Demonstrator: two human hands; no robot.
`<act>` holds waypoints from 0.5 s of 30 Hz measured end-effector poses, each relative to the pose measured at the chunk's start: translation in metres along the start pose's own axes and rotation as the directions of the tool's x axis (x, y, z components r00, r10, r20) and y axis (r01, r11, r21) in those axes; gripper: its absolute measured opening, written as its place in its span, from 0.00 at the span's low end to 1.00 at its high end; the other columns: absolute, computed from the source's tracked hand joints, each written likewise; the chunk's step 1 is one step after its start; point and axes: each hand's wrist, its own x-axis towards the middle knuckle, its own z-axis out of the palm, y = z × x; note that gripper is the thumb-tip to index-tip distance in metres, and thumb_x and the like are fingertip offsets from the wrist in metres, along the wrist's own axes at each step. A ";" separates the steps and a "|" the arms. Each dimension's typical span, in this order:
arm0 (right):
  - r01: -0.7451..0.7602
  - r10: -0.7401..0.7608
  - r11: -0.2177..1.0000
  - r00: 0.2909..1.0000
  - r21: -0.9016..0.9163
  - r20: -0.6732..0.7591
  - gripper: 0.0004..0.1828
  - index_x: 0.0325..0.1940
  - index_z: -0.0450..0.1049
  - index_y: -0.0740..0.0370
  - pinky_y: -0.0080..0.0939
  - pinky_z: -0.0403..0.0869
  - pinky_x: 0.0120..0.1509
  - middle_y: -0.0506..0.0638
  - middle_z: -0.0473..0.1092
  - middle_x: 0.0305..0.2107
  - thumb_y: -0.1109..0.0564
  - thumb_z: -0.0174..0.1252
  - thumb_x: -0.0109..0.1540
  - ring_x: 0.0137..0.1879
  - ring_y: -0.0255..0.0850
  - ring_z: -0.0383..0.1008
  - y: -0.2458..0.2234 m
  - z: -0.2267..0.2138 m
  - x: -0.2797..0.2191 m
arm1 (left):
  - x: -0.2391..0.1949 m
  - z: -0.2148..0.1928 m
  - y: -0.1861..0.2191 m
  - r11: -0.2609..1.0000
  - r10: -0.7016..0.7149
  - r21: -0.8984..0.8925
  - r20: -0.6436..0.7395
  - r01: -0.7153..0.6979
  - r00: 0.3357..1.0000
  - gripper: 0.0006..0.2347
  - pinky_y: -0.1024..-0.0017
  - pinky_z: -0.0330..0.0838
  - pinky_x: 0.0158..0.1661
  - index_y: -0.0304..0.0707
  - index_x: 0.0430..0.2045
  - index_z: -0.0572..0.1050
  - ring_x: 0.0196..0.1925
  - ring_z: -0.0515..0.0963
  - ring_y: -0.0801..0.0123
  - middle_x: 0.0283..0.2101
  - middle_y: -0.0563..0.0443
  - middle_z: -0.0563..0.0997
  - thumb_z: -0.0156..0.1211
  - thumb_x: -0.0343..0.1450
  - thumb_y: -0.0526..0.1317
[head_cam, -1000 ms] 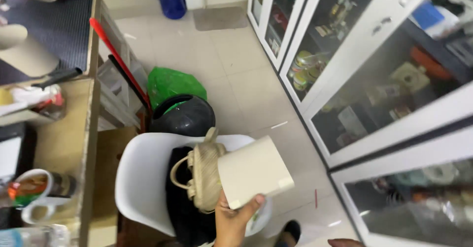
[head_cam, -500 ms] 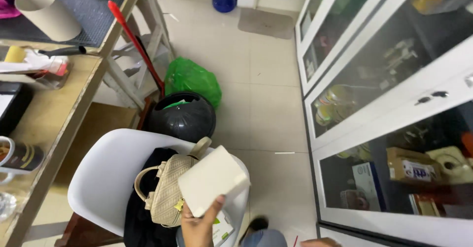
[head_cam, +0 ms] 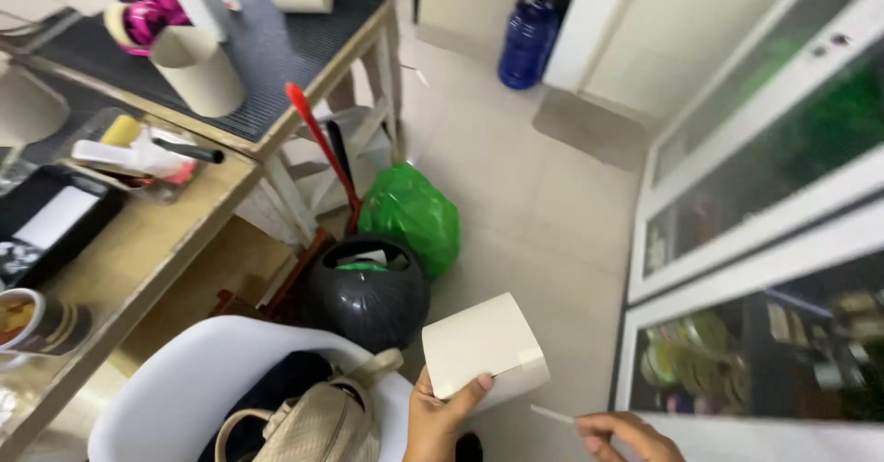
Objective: Assembling cardboard containers by applying glue to the edges and joining the pieces together.
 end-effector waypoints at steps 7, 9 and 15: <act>-0.198 0.242 0.963 0.934 -0.184 0.262 0.15 0.46 0.90 0.38 0.21 0.73 0.56 0.30 0.93 0.37 0.45 0.66 0.57 0.47 0.18 0.86 0.039 -0.011 0.165 | 0.034 0.034 0.076 0.949 0.208 -0.178 -0.272 -0.261 0.940 0.29 0.59 0.77 0.51 0.26 0.49 0.80 0.50 0.84 0.51 0.47 0.33 0.88 0.75 0.51 0.26; -0.114 0.171 0.977 0.925 -0.182 0.339 0.15 0.46 0.90 0.40 0.22 0.74 0.56 0.31 0.92 0.37 0.45 0.66 0.57 0.47 0.19 0.86 0.040 -0.012 0.213 | 0.057 0.030 0.068 0.919 0.283 -0.114 -0.475 -0.377 0.833 0.26 0.68 0.74 0.47 0.25 0.47 0.80 0.42 0.81 0.60 0.44 0.36 0.87 0.75 0.52 0.26; 0.099 0.011 0.978 0.858 -0.186 0.514 0.14 0.45 0.90 0.44 0.26 0.75 0.56 0.34 0.90 0.36 0.46 0.67 0.58 0.47 0.22 0.85 0.020 -0.026 0.368 | 0.086 0.099 0.134 0.804 0.224 -0.284 -0.670 -0.523 0.708 0.30 0.66 0.72 0.51 0.26 0.59 0.73 0.52 0.78 0.59 0.55 0.37 0.81 0.66 0.58 0.29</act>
